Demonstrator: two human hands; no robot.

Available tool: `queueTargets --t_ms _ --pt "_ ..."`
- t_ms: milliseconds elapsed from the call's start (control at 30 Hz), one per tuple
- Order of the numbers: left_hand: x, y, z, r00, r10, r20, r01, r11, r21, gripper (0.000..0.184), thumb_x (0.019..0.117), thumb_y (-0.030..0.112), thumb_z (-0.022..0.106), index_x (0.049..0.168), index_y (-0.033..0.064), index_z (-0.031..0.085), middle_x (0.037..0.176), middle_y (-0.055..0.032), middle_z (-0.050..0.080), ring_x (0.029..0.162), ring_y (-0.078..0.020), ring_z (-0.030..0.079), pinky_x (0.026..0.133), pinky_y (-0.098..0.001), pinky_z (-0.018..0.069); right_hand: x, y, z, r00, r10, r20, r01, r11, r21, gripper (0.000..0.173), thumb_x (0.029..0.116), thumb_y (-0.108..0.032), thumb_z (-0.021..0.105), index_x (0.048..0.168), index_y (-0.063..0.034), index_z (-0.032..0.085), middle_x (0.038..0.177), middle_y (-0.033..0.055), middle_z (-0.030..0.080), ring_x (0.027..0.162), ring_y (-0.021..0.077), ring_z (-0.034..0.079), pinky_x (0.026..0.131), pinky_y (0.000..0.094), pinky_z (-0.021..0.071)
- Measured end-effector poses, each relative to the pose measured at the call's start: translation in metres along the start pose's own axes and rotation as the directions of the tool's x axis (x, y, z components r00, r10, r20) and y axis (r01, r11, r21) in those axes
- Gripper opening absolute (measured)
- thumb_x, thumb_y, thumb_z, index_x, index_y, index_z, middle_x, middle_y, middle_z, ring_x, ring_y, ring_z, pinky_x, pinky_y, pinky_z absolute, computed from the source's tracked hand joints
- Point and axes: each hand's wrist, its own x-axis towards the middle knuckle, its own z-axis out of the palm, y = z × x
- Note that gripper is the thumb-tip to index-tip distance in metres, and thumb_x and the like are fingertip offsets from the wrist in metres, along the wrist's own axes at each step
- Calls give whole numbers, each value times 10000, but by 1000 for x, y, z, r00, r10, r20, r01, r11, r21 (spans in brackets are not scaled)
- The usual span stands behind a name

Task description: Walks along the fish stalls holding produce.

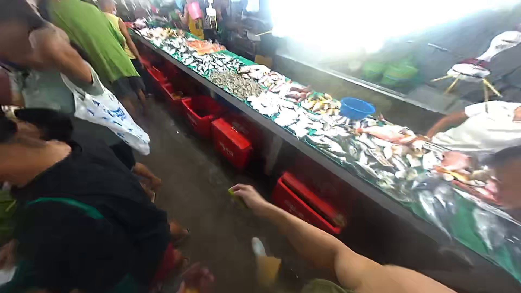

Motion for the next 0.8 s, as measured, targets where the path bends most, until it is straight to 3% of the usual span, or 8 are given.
queueTargets --t_ms 133,300,367,433,533,600,700,800 --pt "153 -14 52 990 -122 71 121 992 16 555 1030 497 392 1328 95 631 1194 -216 705 1010 -346 729 641 -426 626 50 -36 -131 963 -166 -214 190 977 97 340 1079 -306 511 1258 -48 640 734 31 585 505 108 486 452 263 440" --pt "320 -46 132 976 -218 -2 218 976 -18 653 1020 621 322 1248 114 664 1085 -194 729 921 -340 743 604 -429 623 117 -28 -219 972 -15 -234 99 931 351 325 1099 -273 396 1227 -51 597 737 37 598 499 104 498 444 251 441" --pt "369 -47 151 971 -236 21 237 971 -21 702 1016 666 318 1274 113 665 1138 -213 721 967 -352 738 621 -424 623 155 -28 -223 975 111 -192 -14 895 446 352 1117 -321 370 1205 -64 593 736 36 604 496 107 504 445 252 445" --pt "411 -47 164 967 -252 28 252 967 -28 650 1037 599 335 1318 99 642 1220 -241 696 999 -366 732 619 -406 619 187 -32 -221 977 179 -114 -111 887 448 378 1119 -386 375 1188 -78 585 690 15 558 486 105 489 435 250 434" --pt "472 -35 179 968 -247 48 247 969 8 511 1011 418 400 1346 93 611 1289 -249 667 973 -347 736 596 -375 608 238 -36 -210 991 129 -19 -119 956 267 414 1102 -432 382 1226 -101 597 658 7 517 471 108 446 423 261 397" --pt "519 -25 179 960 -251 121 252 968 4 505 945 391 528 1344 92 606 1308 -253 652 939 -324 736 588 -360 602 281 -37 -202 993 116 -14 -115 989 97 433 1085 -498 430 1285 -137 563 727 28 544 528 133 482 487 300 437" --pt "595 -7 178 930 -291 224 300 954 -6 535 870 402 679 1305 92 640 1133 -233 702 848 -295 742 570 -367 609 355 -43 -197 988 134 -73 -141 985 -99 529 1060 -560 438 1374 -139 502 953 89 665 703 181 640 654 383 561" --pt "681 17 178 918 -328 221 324 944 57 491 850 412 695 1234 106 665 954 -162 722 736 -239 727 550 -361 603 438 -62 -196 980 175 -98 -191 965 -182 617 1066 -595 358 1424 -106 473 1106 142 698 931 238 710 831 472 595"
